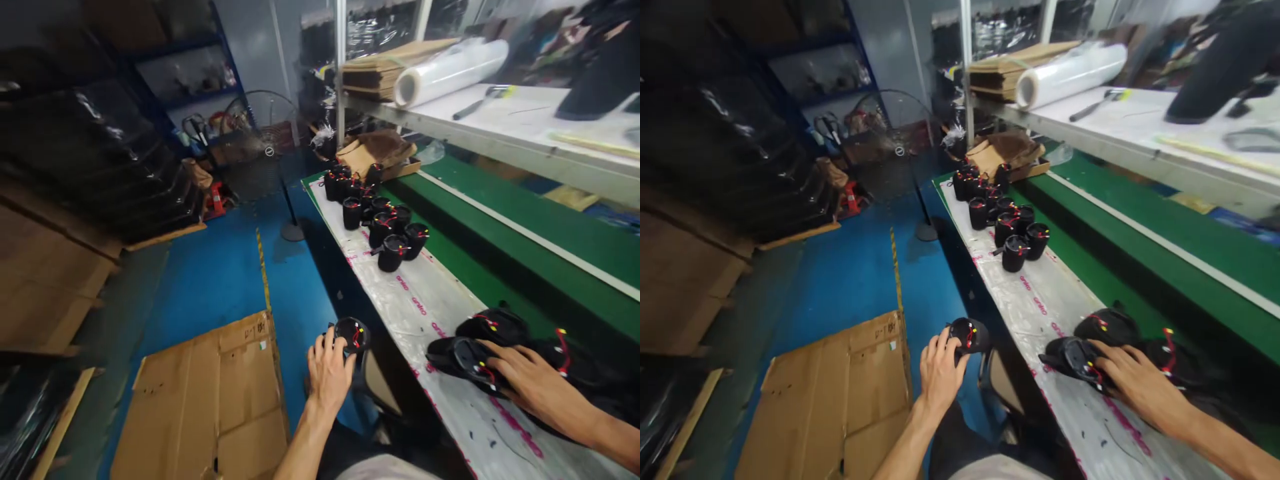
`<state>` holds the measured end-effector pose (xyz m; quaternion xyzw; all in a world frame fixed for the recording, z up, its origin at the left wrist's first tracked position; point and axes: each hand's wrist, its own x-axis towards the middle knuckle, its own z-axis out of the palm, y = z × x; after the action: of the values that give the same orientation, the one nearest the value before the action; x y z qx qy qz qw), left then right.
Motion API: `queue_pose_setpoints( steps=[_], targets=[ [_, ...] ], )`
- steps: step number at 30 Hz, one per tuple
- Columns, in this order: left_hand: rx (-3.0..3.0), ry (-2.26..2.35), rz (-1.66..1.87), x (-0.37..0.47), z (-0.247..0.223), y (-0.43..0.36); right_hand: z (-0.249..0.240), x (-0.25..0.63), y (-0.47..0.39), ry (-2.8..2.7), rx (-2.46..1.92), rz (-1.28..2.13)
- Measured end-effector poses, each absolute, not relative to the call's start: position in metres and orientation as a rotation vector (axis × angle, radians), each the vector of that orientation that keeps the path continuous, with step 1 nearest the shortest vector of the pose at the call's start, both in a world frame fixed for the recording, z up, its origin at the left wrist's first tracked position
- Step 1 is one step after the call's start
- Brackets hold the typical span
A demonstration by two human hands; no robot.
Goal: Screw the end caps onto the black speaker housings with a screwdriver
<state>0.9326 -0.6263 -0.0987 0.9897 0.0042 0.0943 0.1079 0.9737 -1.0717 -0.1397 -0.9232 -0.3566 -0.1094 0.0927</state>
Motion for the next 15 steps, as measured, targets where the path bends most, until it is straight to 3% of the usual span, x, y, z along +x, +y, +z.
queue_pose_setpoints(
  steps=[10,15],
  targets=[
    [2.984,0.157,0.295,0.903,-0.126,-0.505,-0.104,0.986,-1.043,-1.148,-2.754,-0.344],
    [3.04,0.243,0.324,0.894,-0.137,-0.454,-0.092,1.003,-0.972,-1.205,-2.749,-0.427]
  ],
)
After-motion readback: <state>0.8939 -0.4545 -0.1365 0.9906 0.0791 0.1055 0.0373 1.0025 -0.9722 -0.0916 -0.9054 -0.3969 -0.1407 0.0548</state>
